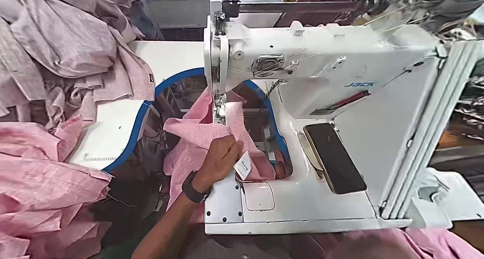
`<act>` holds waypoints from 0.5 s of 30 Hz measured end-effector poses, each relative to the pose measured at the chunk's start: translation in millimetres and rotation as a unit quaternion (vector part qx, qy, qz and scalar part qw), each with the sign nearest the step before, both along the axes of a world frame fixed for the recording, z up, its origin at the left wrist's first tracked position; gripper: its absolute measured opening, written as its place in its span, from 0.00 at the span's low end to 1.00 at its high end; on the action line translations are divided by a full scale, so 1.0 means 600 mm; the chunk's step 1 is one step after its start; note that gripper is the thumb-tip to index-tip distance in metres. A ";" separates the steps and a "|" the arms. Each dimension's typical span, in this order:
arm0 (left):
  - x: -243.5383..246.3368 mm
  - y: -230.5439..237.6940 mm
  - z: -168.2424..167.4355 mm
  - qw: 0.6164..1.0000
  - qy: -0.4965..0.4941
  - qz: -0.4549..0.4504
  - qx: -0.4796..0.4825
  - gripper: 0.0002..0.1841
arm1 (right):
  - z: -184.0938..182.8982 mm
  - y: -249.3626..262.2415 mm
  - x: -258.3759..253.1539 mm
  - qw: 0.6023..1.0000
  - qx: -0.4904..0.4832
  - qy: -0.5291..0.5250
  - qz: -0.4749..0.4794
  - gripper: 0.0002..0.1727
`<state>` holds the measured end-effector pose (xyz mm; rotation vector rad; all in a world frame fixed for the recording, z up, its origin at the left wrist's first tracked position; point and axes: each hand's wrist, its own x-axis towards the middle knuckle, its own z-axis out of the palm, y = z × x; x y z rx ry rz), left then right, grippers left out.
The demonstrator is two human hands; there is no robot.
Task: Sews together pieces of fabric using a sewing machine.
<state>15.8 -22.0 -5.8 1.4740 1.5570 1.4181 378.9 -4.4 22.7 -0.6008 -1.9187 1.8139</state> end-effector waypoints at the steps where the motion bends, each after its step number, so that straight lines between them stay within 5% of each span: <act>1: 0.005 0.012 0.012 1.000 0.012 -0.009 0.023 0.22 | 0.023 0.028 -0.067 0.995 0.089 -0.017 -0.047 0.20; 3: 0.023 0.016 0.033 0.998 0.053 -0.005 0.038 0.24 | 0.027 0.069 -0.221 0.973 0.193 -0.044 -0.116 0.22; 5: 0.019 -0.006 0.053 0.996 0.075 0.043 0.029 0.24 | 0.025 0.081 -0.340 0.975 0.164 -0.003 -0.152 0.06; 6: -0.010 -0.020 0.061 0.994 0.072 0.081 0.027 0.22 | 0.039 0.088 -0.367 0.978 0.151 0.010 -0.145 0.06; 9: -0.160 -0.098 0.021 0.969 0.077 0.229 -0.055 0.10 | 0.089 0.139 -0.331 0.970 0.097 -0.019 -0.221 0.10; 11: -0.253 -0.156 -0.031 0.944 0.057 0.297 -0.131 0.14 | 0.107 0.195 -0.298 0.928 0.081 -0.044 -0.362 0.10; 13: -0.267 -0.174 -0.039 0.935 0.062 0.325 -0.128 0.21 | 0.116 0.224 -0.319 0.888 0.146 -0.071 -0.430 0.11; 15: -0.219 -0.154 -0.020 0.953 0.078 0.280 -0.087 0.23 | 0.095 0.205 -0.356 0.885 0.257 -0.200 -0.332 0.17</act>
